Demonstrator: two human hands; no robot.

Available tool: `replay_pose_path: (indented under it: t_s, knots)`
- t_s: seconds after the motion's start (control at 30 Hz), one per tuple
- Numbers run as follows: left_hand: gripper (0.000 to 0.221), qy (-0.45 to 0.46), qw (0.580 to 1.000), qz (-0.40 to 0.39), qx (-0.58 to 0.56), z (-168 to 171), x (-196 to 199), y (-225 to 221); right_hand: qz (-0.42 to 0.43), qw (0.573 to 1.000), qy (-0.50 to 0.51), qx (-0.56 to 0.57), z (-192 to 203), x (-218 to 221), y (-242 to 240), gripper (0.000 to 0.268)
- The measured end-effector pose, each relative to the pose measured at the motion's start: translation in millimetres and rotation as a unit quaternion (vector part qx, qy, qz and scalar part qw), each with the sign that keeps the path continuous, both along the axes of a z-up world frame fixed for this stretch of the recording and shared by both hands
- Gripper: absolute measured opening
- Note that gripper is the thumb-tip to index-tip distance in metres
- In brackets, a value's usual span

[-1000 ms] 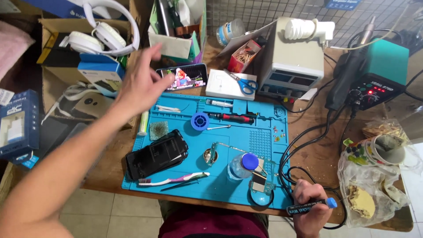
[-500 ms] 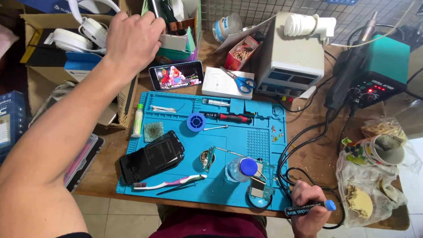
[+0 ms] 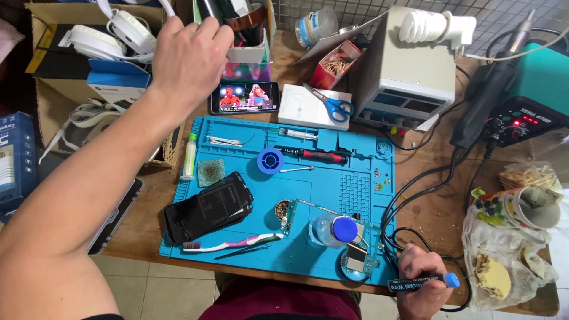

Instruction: Applying flux to a mobile phone motherboard and inspecting it with a magnifying glass at a repair station.

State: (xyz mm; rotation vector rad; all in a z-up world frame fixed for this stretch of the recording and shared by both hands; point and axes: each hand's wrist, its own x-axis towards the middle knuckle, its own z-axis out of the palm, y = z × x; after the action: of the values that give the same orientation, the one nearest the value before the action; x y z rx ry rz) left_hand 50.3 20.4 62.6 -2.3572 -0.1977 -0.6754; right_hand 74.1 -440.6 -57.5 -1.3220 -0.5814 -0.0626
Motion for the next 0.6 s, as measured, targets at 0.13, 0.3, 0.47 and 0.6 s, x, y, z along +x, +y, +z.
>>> replay_pose_path:
  t_s: [0.13, 0.3, 0.47, 0.6]
  knots:
    - [0.017, -0.010, 1.000, -0.012, -0.012, -0.1, -6.2, -8.0, -0.001, 1.000, 0.006, -0.011, -4.9, 1.8, -1.8, 0.058]
    - [0.014, 0.014, 1.000, 0.006, -0.018, -2.5, -12.6, -18.3, 0.019, 1.000, -0.002, 0.002, -2.4, 5.4, -0.5, 0.053]
    - [0.015, -0.003, 0.999, -0.031, 0.006, -5.2, -20.0, -24.1, 0.264, 0.962, -0.067, -0.034, -48.9, 64.0, -56.0, 0.038]
    - [0.019, -0.003, 0.998, -0.069, 0.011, -8.1, -29.1, -27.3, 0.383, 0.920, -0.024, -0.081, -69.8, 86.0, -83.7, 0.034]
